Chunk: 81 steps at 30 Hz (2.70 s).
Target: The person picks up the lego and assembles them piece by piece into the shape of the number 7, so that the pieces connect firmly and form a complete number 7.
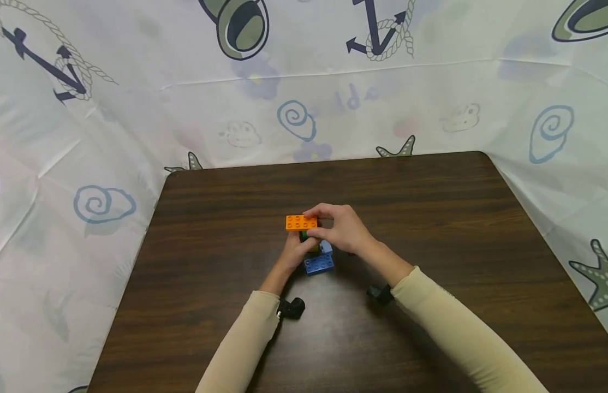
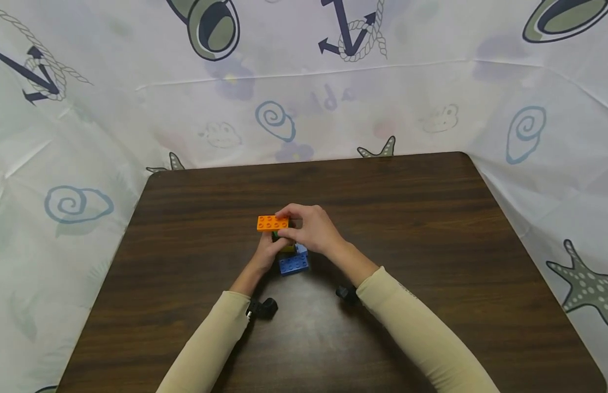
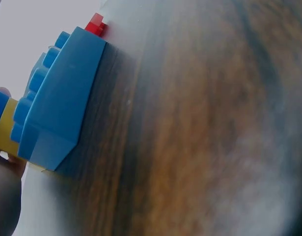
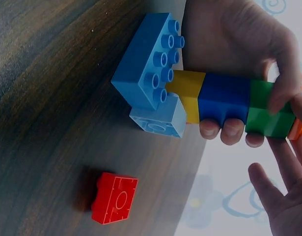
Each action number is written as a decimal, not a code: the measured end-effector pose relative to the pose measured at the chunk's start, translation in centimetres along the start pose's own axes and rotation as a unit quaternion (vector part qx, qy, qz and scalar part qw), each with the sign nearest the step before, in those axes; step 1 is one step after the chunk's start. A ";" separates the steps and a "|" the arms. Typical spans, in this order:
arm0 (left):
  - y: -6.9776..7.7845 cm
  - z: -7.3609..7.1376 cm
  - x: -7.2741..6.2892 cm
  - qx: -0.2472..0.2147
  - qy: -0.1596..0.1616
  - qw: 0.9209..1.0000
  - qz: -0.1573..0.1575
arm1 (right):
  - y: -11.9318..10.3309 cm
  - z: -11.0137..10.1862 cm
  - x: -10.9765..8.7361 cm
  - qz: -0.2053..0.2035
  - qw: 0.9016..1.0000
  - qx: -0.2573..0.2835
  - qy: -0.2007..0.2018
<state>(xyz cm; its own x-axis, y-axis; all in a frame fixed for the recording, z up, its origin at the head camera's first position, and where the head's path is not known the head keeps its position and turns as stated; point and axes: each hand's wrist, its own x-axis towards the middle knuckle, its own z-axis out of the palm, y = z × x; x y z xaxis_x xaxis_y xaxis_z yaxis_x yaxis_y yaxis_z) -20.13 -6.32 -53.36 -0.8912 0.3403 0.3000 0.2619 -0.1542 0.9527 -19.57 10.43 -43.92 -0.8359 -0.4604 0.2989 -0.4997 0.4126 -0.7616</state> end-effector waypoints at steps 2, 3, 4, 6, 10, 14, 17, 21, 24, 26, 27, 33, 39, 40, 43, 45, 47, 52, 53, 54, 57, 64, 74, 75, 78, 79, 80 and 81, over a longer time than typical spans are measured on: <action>0.1 -0.2 -0.2 -0.004 -0.008 1.000 -0.005 | 0.0 0.0 0.0 0.005 1.000 -0.006 -0.002; 0.2 -0.3 -0.3 -0.007 -0.007 1.000 -0.011 | 0.0 0.1 0.0 0.008 1.000 -0.007 -0.003; 0.3 -0.4 -0.3 -0.013 -0.007 1.000 -0.021 | 0.0 0.1 0.0 0.011 1.000 -0.010 -0.005; 0.5 -0.4 -0.4 -0.015 0.004 0.999 -0.045 | 0.0 0.1 0.0 0.018 1.000 -0.015 -0.007; 1.2 -0.2 -0.4 -0.009 0.043 0.993 -0.109 | 0.0 0.1 0.0 0.026 0.999 -0.031 -0.011; 2.6 0.1 -0.3 -0.009 0.060 0.988 -0.144 | 0.0 0.1 0.1 0.022 0.999 -0.044 -0.010; 4.0 0.3 -0.4 -0.005 0.045 0.989 -0.142 | -0.1 0.0 0.1 0.020 0.998 -0.054 -0.011; 4.8 0.3 -0.4 0.005 0.029 0.990 -0.138 | -0.1 0.0 0.2 0.023 0.998 -0.060 -0.014; 4.9 0.3 -0.3 0.010 0.026 0.990 -0.137 | -0.2 -0.1 0.2 0.026 0.998 -0.057 -0.013; 5.0 0.3 -0.2 0.015 0.027 0.990 -0.139 | -0.2 -0.1 0.2 0.028 0.998 -0.056 -0.012; 5.0 0.3 -0.2 0.016 0.028 0.990 -0.139 | -0.2 -0.1 0.2 0.029 0.998 -0.055 -0.012; 5.0 0.3 -0.1 0.024 0.026 0.990 -0.135 | -0.2 -0.1 0.0 0.026 0.998 -0.051 -0.010; 5.0 0.2 -0.1 0.024 0.014 0.992 -0.126 | -0.3 0.0 -0.1 0.023 0.999 -0.047 -0.010; 5.0 0.1 -0.1 0.024 0.012 0.992 -0.126 | -0.3 0.0 -0.1 0.021 0.999 -0.047 -0.010; 5.1 0.1 0.0 0.027 0.004 0.992 -0.126 | -0.3 -0.1 -0.2 0.015 0.999 -0.050 -0.016; 5.0 0.0 0.0 0.029 0.003 0.992 -0.125 | -0.4 -0.3 -0.3 0.010 0.998 -0.048 -0.025; 4.6 -0.1 0.0 0.029 0.007 0.992 -0.125 | -0.4 -0.5 -0.5 0.003 0.998 -0.043 -0.040; 2.1 -0.3 0.3 0.000 0.024 0.992 -0.120 | 0.4 -1.4 -1.1 -0.009 0.998 -0.019 -0.058; 1.5 -0.3 0.4 -0.012 0.022 0.993 -0.112 | 0.7 -1.7 -1.3 -0.004 0.998 -0.018 -0.058; 1.2 -0.2 0.4 -0.019 0.021 0.994 -0.102 | 1.1 -1.9 -1.5 0.002 0.998 -0.020 -0.058; 0.7 0.0 0.6 -0.033 0.007 0.997 -0.067 | 2.5 -2.5 -2.4 0.043 0.994 -0.063 -0.079; 1.7 -0.3 0.4 -0.011 -0.024 0.997 -0.075 | 4.9 -2.7 -4.7 0.088 0.943 -0.255 -0.196; 1.8 -1.1 0.1 -0.010 -0.066 0.996 -0.053 | 5.8 -2.5 -5.7 0.080 0.943 -0.282 -0.160; 1.5 -1.4 0.0 -0.011 -0.069 0.996 -0.052 | 5.7 -2.6 -5.6 0.086 0.947 -0.271 -0.148; 1.0 -2.2 -0.3 -0.008 -0.069 0.996 -0.055 | 5.1 -2.8 -5.3 0.091 0.966 -0.223 -0.089; 1.1 -2.5 -0.5 -0.005 -0.064 0.996 -0.057 | 4.9 -2.9 -5.1 0.087 0.974 -0.201 -0.063; 1.3 -2.8 -0.7 -0.003 -0.059 0.997 -0.058 | 4.5 -3.0 -5.0 0.080 0.980 -0.181 -0.035; 1.6 -3.2 -0.9 -0.007 -0.054 0.997 -0.057 | 4.2 -3.0 -4.8 0.073 0.985 -0.157 -0.009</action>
<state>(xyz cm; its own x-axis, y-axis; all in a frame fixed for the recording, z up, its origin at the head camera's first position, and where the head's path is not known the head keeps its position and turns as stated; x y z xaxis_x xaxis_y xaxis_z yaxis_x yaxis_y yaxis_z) -20.06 -9.81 -52.27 -0.8694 0.4543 0.1942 0.1553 -0.1220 0.9803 -18.38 16.71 -46.83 -0.9017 -0.3898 0.1873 -0.4219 0.6974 -0.5794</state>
